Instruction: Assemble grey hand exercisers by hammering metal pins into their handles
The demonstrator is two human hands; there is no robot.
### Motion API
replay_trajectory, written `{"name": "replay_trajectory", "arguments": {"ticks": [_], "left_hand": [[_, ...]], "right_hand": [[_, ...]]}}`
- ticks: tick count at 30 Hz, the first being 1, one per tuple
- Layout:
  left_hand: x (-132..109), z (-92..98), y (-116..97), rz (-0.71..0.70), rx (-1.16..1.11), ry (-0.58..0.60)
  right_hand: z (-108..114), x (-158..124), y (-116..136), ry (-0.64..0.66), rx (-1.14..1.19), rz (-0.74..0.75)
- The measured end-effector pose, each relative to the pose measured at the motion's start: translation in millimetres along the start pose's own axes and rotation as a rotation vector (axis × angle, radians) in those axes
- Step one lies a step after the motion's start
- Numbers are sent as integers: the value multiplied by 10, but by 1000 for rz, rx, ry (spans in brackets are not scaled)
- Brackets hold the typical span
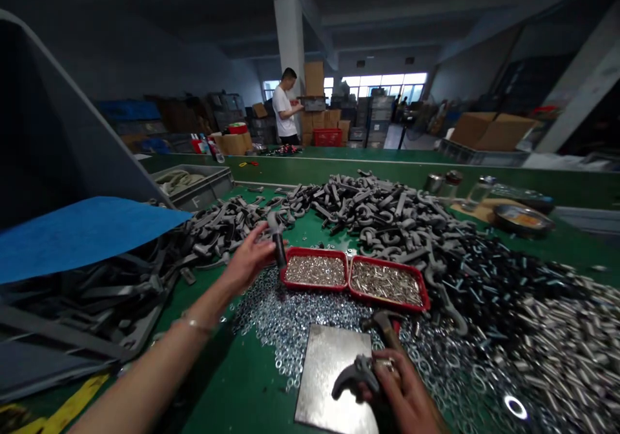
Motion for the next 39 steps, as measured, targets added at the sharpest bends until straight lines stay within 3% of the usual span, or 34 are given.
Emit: {"name": "replay_trajectory", "arguments": {"ticks": [3, 5, 7, 10, 14, 22, 26, 31, 39], "left_hand": [[-1057, 91, 246, 311, -250, 153], [-1686, 15, 446, 477, -268, 169], [-2141, -136, 592, 523, -229, 128], [-2483, -369, 653, 514, -141, 118], [-2585, -509, 576, 473, -24, 161], [-2626, -583, 459, 345, 133, 197], [-2684, -680, 465, 375, 140, 243], [-2672, -738, 601, 280, 146, 147], [-2506, -480, 490, -118, 574, 451]], "right_hand": [[-91, -118, 36, 167, 158, -259], [-129, -189, 19, 270, 63, -279], [-143, -250, -5, 281, -172, -51], [-159, -352, -20, 226, -516, 412], [-200, -506, 8, 238, -673, 635], [-203, -604, 128, 201, -786, 790], [-180, -606, 110, 203, -701, 849], [-155, -588, 48, 141, -639, 802], [-100, -586, 180, 295, -566, 598]]}}
Point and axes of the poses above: each hand's wrist, its own x-axis towards the middle knuckle, its own z-axis out of the back of the hand, y = z × x, the point moved 1 cm from there along x, towards the middle knuckle, and after that the axes turned 13 degrees about -y, right-handed, at the moved point
